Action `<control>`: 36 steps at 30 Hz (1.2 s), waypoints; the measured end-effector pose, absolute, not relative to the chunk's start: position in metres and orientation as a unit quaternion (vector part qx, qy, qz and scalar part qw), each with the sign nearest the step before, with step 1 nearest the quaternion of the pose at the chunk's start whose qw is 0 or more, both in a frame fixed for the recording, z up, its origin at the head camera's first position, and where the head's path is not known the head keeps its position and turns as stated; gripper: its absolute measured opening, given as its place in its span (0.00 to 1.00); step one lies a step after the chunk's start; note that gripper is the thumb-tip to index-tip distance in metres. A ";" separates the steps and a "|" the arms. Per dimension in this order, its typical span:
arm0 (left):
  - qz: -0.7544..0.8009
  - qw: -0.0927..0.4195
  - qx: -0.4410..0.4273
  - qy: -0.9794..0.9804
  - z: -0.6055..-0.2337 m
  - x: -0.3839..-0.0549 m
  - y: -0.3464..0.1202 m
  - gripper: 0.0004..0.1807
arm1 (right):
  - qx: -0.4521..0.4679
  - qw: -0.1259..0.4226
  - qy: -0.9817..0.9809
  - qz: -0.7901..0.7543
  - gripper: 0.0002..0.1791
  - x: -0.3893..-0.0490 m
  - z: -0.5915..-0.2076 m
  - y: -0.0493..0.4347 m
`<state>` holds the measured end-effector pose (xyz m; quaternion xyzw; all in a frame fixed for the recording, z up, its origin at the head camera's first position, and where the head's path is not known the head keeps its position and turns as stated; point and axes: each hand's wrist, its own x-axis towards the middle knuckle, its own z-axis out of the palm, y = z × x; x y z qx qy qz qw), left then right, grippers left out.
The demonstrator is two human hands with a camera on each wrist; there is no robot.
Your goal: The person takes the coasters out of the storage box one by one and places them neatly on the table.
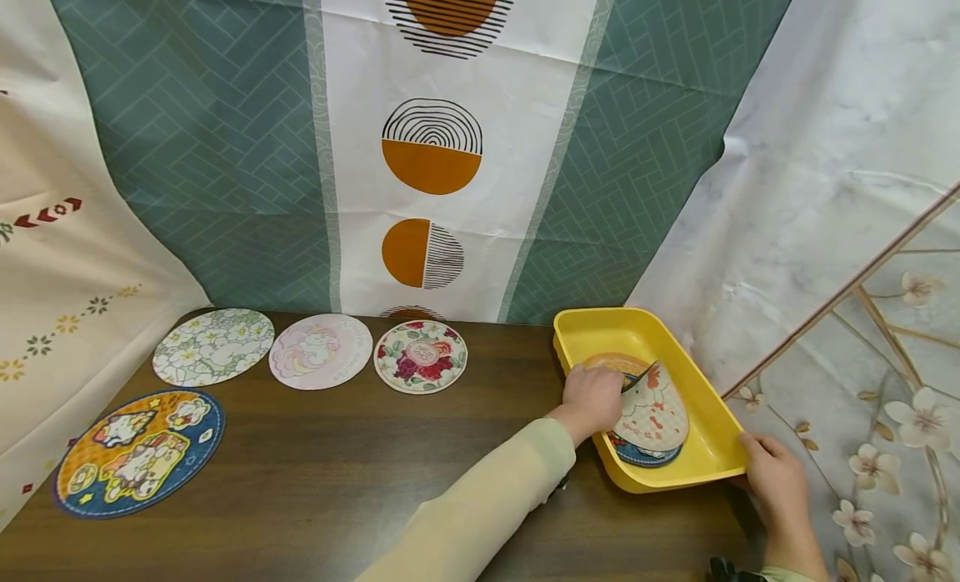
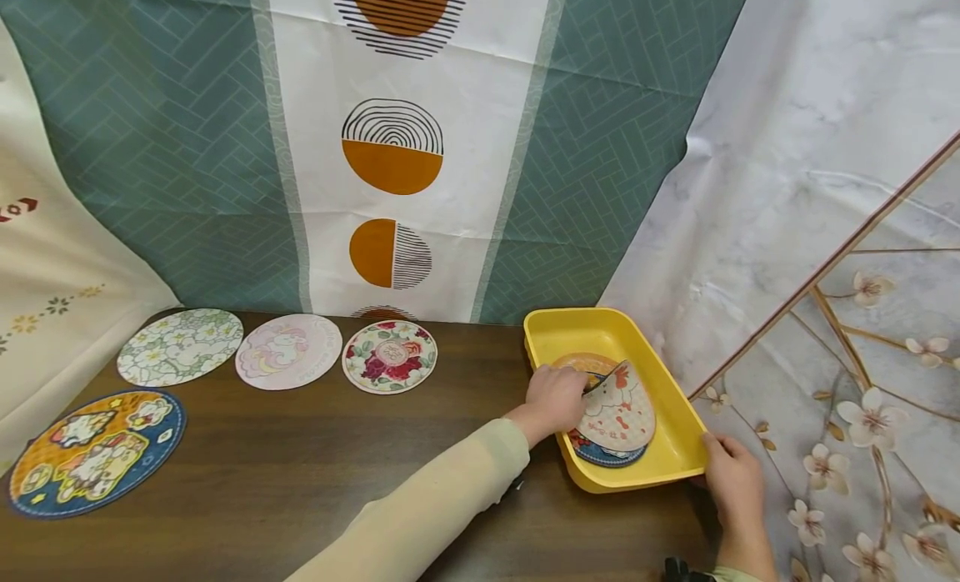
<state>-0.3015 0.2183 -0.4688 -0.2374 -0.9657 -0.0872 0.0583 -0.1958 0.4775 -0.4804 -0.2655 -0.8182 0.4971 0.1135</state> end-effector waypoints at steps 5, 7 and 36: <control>-0.090 0.066 -0.239 -0.965 -0.467 -0.296 0.216 0.05 | -0.266 0.115 -0.819 0.494 0.31 -0.196 -0.480 0.478; -0.091 0.069 -0.241 -0.964 -0.467 -0.295 0.215 0.06 | -0.267 0.116 -0.820 0.493 0.31 -0.196 -0.480 0.478; -0.186 0.089 -0.270 -0.940 -0.463 -0.297 0.206 0.06 | -0.269 0.117 -0.817 0.496 0.32 -0.196 -0.480 0.477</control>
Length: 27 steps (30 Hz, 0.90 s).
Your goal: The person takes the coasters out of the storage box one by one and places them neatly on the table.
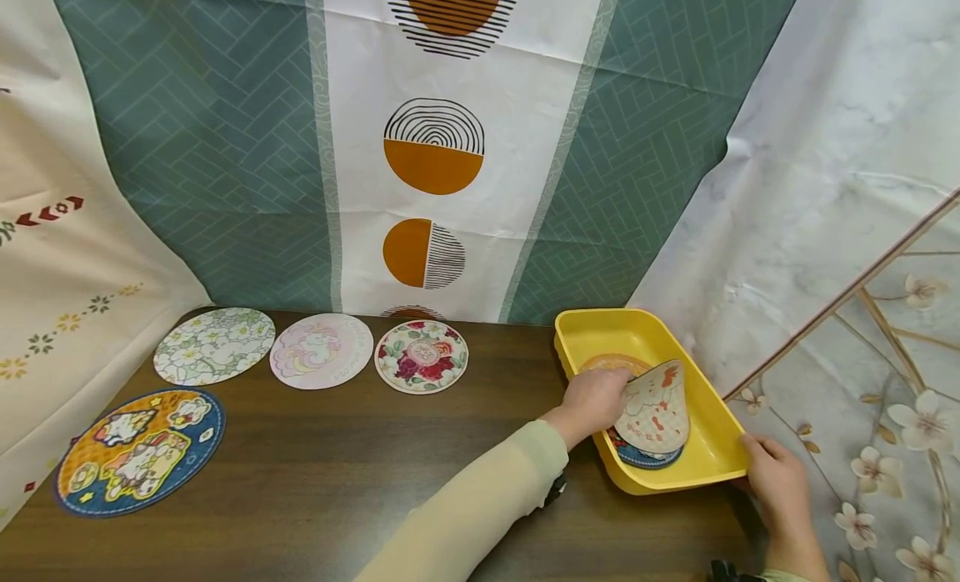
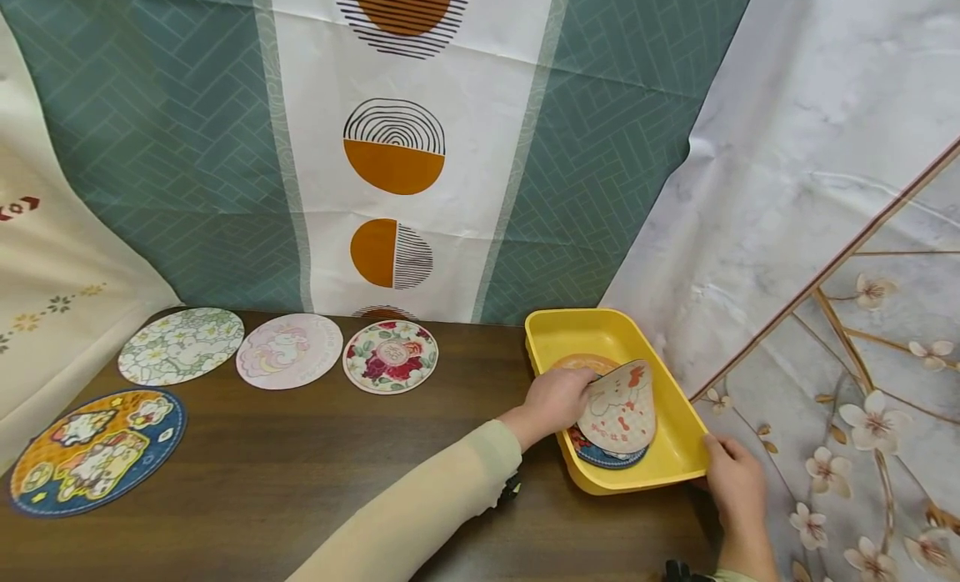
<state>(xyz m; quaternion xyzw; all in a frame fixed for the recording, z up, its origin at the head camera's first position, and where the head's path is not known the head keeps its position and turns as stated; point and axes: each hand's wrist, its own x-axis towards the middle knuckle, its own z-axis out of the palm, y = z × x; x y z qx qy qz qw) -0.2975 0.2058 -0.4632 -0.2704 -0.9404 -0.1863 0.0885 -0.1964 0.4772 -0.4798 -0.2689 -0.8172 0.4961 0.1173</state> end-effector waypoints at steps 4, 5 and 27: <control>-0.209 0.099 -0.279 -0.932 -0.462 -0.297 0.203 0.08 | -0.268 0.117 -0.819 0.494 0.32 -0.196 -0.479 0.477; -0.219 0.101 -0.280 -0.929 -0.462 -0.296 0.202 0.08 | -0.269 0.118 -0.818 0.495 0.32 -0.196 -0.479 0.477; -0.510 0.052 -0.238 -0.825 -0.458 -0.294 0.179 0.15 | -0.269 0.118 -0.822 0.488 0.32 -0.198 -0.482 0.479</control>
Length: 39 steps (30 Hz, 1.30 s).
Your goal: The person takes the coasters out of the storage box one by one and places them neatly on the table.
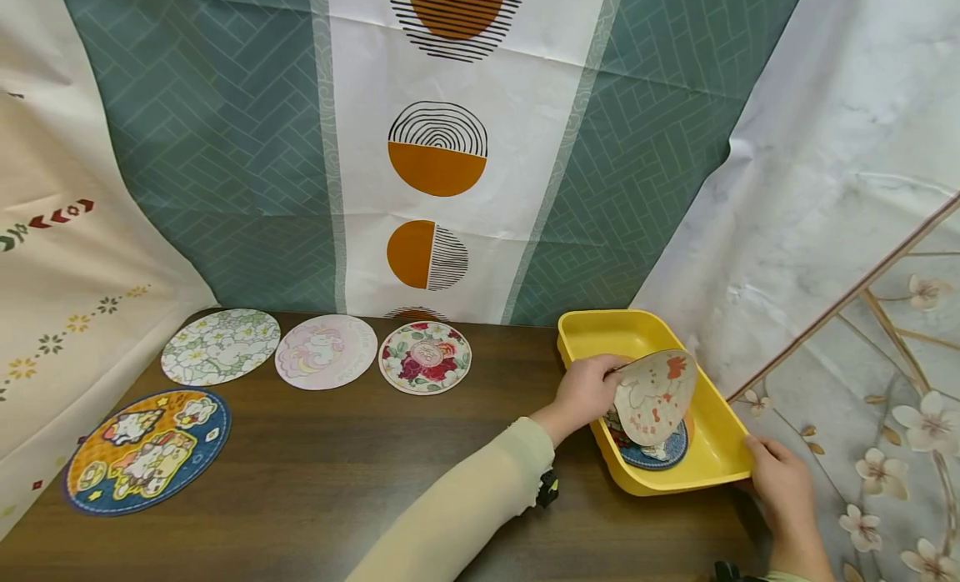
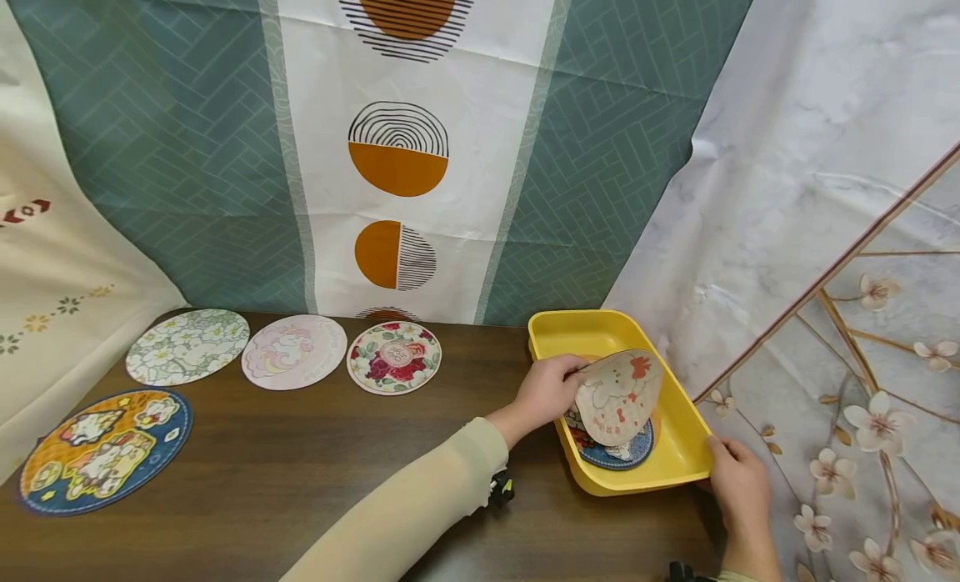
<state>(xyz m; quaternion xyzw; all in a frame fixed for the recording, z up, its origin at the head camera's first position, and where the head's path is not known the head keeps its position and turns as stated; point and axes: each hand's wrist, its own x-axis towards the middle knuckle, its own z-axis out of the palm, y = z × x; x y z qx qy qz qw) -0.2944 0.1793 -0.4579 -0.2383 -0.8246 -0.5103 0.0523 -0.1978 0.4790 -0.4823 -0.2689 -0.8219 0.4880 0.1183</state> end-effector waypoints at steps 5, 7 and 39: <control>-0.619 -0.004 -0.200 -0.760 -0.458 -0.295 0.170 0.15 | -0.271 0.115 -0.824 0.483 0.33 -0.198 -0.483 0.480; -0.640 -0.014 -0.188 -0.745 -0.459 -0.295 0.167 0.15 | -0.271 0.115 -0.825 0.482 0.33 -0.198 -0.483 0.480; -0.773 -0.069 -0.140 -0.615 -0.467 -0.299 0.074 0.11 | -0.278 0.108 -0.830 0.471 0.33 -0.197 -0.481 0.479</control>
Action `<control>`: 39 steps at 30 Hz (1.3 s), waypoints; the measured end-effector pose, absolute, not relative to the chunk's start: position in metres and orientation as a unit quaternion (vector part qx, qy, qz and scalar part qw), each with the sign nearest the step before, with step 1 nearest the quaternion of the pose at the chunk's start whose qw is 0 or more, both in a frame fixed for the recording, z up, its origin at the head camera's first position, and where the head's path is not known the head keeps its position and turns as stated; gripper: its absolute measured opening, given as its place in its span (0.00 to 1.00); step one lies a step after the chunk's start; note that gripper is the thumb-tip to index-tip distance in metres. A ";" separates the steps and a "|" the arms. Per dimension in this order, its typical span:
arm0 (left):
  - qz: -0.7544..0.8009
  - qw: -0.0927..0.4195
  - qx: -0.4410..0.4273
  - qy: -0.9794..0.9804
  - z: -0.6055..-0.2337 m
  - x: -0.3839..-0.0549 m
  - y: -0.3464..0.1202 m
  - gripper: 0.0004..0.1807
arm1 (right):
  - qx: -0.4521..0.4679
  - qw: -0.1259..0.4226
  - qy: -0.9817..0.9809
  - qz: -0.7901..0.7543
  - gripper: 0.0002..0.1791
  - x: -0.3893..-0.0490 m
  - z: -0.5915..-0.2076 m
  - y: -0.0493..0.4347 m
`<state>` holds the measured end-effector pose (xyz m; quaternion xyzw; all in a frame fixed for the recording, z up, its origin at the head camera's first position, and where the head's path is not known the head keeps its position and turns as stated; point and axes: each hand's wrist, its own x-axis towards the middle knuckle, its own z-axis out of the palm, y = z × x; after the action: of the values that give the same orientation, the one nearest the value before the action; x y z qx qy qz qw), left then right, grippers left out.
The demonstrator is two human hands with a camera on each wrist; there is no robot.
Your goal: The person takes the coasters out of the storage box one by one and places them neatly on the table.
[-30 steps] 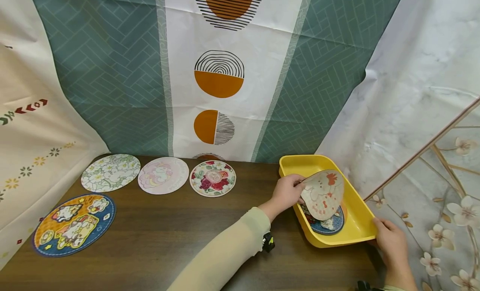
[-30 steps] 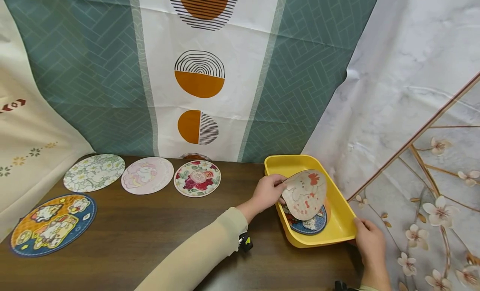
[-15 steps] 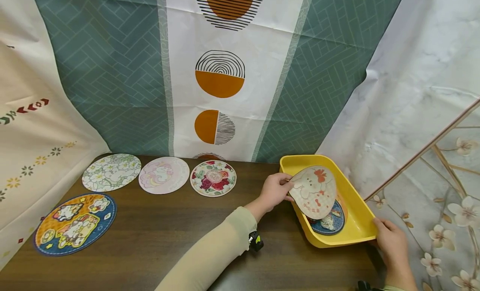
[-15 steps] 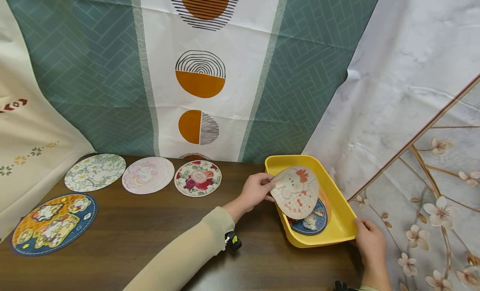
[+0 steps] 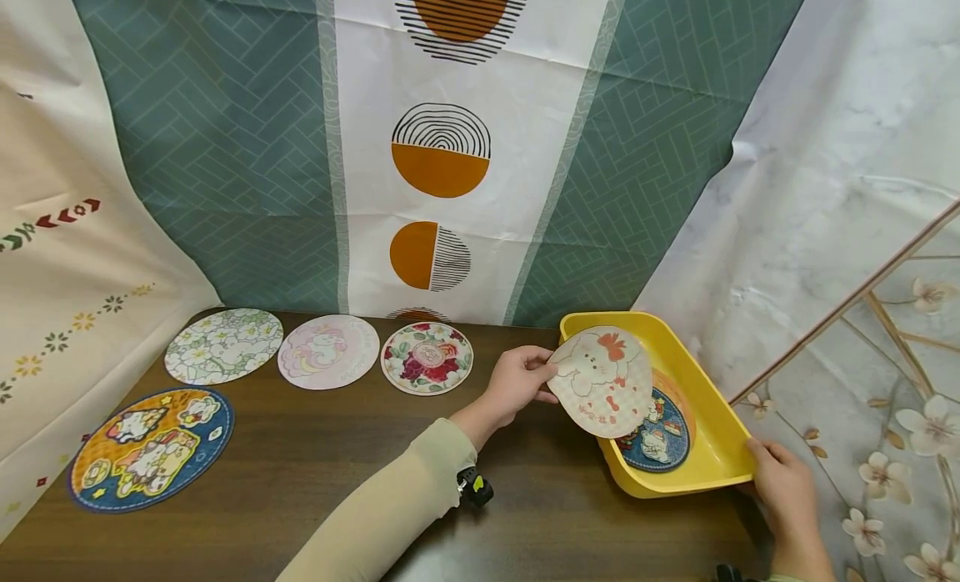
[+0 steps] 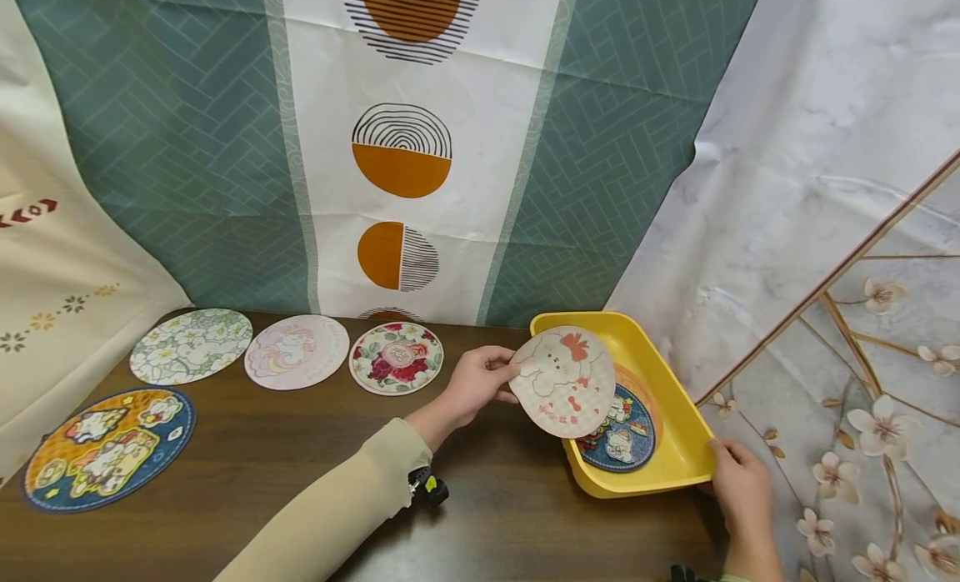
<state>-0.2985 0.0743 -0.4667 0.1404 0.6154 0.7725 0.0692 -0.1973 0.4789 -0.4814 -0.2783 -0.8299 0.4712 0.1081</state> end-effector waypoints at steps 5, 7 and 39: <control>0.772 0.065 0.138 0.617 -0.467 -0.294 0.050 0.12 | -0.276 0.110 -0.832 0.469 0.33 -0.198 -0.481 0.479; 0.772 0.065 0.133 0.618 -0.468 -0.292 0.041 0.12 | -0.276 0.108 -0.832 0.469 0.33 -0.198 -0.482 0.479; 0.756 0.068 0.076 0.647 -0.483 -0.267 -0.082 0.18 | -0.281 0.113 -0.823 0.481 0.31 -0.198 -0.483 0.478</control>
<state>-0.2675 -0.0822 -0.4834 0.0759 0.6470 0.7556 0.0683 -0.1978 0.4782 -0.4831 -0.2807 -0.8229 0.4810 0.1128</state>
